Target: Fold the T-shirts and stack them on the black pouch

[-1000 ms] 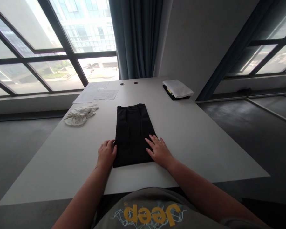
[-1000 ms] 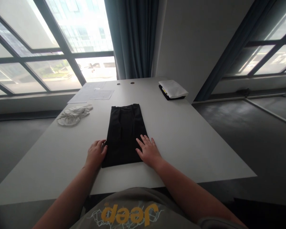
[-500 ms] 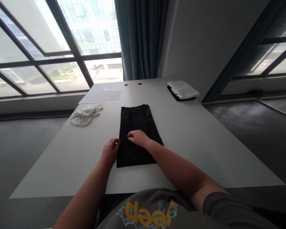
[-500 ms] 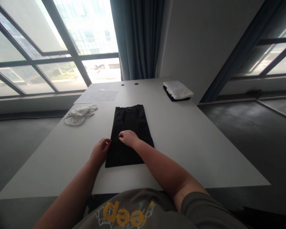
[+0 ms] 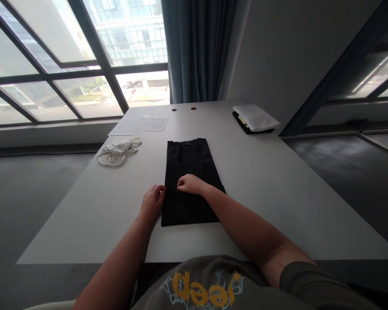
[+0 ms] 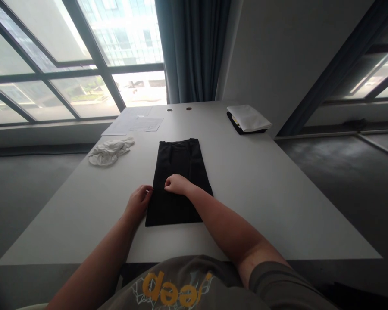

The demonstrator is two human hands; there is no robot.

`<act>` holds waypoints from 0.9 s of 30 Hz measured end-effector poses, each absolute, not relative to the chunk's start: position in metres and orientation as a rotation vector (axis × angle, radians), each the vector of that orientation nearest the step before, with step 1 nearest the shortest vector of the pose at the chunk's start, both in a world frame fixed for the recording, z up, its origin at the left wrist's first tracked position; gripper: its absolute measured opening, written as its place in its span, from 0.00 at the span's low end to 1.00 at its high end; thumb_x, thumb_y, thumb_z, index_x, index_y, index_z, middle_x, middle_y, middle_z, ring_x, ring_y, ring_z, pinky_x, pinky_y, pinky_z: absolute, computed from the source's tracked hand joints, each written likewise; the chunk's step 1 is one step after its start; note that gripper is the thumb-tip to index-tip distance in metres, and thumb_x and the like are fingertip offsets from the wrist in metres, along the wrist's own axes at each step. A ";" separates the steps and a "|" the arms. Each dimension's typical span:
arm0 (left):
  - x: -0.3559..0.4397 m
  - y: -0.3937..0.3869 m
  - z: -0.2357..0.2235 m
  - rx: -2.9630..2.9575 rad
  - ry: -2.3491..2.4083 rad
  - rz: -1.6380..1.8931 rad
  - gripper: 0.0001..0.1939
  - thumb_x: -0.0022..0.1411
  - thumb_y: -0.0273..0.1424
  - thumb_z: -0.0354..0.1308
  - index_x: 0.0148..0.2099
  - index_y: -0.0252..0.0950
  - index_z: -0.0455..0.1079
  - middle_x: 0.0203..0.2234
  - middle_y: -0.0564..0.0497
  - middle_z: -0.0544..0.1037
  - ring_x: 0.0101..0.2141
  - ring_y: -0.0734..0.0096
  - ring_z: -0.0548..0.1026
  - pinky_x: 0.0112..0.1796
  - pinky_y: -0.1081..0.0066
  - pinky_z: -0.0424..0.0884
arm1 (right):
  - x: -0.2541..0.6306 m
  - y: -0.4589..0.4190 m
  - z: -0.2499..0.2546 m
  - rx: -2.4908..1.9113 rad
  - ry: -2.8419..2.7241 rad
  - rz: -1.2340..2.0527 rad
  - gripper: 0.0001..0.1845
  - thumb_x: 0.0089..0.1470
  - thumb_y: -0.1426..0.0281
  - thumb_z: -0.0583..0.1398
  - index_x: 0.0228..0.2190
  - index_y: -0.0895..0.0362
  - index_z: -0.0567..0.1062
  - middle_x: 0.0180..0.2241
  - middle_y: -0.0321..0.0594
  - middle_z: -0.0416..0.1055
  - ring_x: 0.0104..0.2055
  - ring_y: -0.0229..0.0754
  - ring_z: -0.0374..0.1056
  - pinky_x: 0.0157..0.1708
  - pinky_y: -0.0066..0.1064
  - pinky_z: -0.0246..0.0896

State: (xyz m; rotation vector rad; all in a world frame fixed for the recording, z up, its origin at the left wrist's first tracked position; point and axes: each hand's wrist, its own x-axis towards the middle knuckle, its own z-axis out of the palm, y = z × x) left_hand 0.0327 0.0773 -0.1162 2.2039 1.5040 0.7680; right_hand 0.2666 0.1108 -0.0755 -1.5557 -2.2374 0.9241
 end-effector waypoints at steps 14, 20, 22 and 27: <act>0.042 0.077 -0.118 2.247 1.740 0.549 0.08 0.72 0.34 0.52 0.46 0.43 0.72 0.44 0.49 0.81 0.47 0.58 0.77 0.49 0.61 0.67 | 0.262 0.098 -0.070 -1.766 -2.407 0.727 0.11 0.59 0.70 0.60 0.36 0.56 0.83 0.39 0.42 0.82 0.41 0.43 0.76 0.36 0.27 0.62; 0.042 0.078 -0.118 2.149 1.806 0.638 0.05 0.69 0.33 0.56 0.44 0.41 0.72 0.40 0.48 0.82 0.42 0.57 0.78 0.46 0.61 0.69 | 0.250 0.078 -0.076 -1.816 -2.408 0.394 0.23 0.70 0.56 0.53 0.40 0.59 0.81 0.43 0.51 0.80 0.46 0.49 0.76 0.42 0.32 0.65; 0.041 0.078 -0.118 2.088 1.781 0.713 0.06 0.68 0.34 0.58 0.45 0.41 0.72 0.38 0.49 0.82 0.39 0.59 0.79 0.44 0.61 0.70 | 0.246 0.071 -0.078 -1.835 -2.391 0.345 0.23 0.70 0.54 0.53 0.41 0.59 0.79 0.43 0.51 0.80 0.46 0.50 0.76 0.42 0.32 0.65; 0.038 0.078 -0.118 1.987 1.719 0.831 0.09 0.65 0.34 0.60 0.47 0.42 0.73 0.36 0.51 0.83 0.35 0.63 0.79 0.40 0.65 0.72 | 0.239 0.062 -0.084 -1.861 -2.383 0.232 0.19 0.71 0.59 0.52 0.44 0.57 0.77 0.44 0.49 0.78 0.45 0.49 0.76 0.42 0.33 0.66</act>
